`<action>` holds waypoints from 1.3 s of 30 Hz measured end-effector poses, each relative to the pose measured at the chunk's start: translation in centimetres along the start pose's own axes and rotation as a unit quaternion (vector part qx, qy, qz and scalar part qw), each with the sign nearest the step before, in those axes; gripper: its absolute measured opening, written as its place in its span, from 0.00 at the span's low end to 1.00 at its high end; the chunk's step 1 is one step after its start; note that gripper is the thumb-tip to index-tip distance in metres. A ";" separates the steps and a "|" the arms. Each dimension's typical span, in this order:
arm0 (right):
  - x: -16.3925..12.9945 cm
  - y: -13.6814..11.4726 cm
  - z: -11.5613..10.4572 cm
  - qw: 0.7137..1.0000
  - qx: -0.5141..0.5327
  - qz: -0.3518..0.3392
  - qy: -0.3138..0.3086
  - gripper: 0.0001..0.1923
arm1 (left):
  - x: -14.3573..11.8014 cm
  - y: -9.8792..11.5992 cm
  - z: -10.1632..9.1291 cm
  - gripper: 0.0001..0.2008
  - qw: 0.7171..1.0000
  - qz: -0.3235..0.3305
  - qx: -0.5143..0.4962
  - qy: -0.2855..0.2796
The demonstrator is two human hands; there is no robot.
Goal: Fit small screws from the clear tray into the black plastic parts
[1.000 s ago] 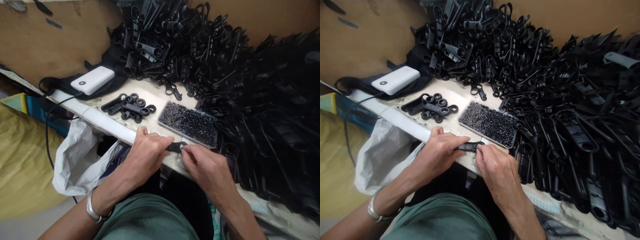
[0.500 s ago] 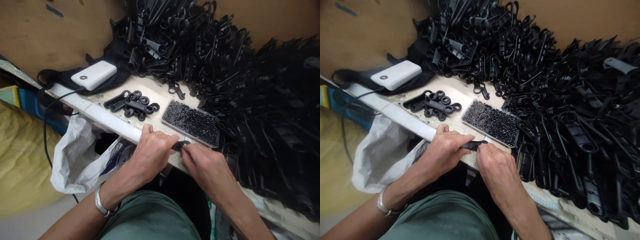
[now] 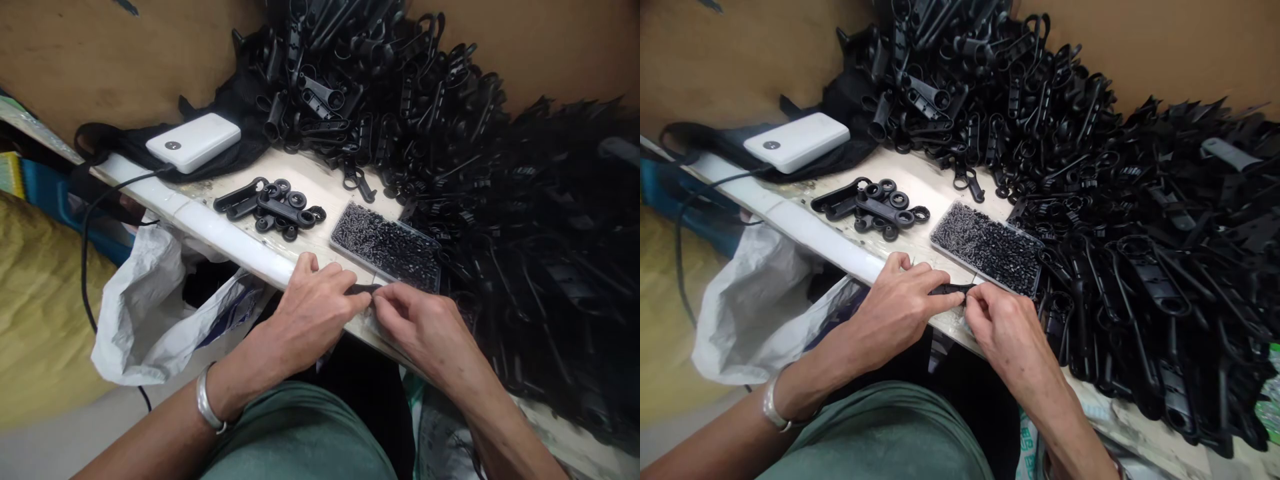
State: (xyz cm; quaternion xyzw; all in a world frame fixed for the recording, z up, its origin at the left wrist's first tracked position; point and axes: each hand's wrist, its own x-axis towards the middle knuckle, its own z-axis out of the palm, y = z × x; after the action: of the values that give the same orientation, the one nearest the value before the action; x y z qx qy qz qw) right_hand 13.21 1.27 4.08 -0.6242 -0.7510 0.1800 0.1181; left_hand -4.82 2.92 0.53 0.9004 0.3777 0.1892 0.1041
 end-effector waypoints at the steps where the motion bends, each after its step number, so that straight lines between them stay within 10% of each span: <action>1: 0.0 -0.1 0.0 1.000 -0.009 -0.003 -0.001 0.12 | 0.0 0.0 0.0 0.13 1.000 0.000 -0.001 -0.001; 17: 1.2 -3.8 -0.2 0.928 -0.357 -0.091 -0.064 0.13 | 0.2 -0.5 0.0 0.06 0.996 0.076 0.049 -0.002; 25: 0.5 0.1 -1.6 0.992 0.081 0.060 -0.075 0.14 | 0.6 -0.5 -1.1 0.09 0.990 0.108 0.077 -0.049; 31: -4.1 1.0 0.5 0.834 0.489 0.254 -0.013 0.21 | 0.7 -0.1 -1.2 0.10 0.996 0.046 0.032 -0.068; 39: -3.0 0.5 1.1 0.680 0.706 0.189 0.054 0.20 | 0.1 2.0 -1.2 0.19 0.999 0.020 -0.033 0.028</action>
State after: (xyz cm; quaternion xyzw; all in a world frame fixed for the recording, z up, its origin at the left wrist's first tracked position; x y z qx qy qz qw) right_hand 13.82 -1.72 3.01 -0.4928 -0.2589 0.6415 0.5278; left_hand -3.99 1.67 2.26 0.8982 0.3560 0.2287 0.1189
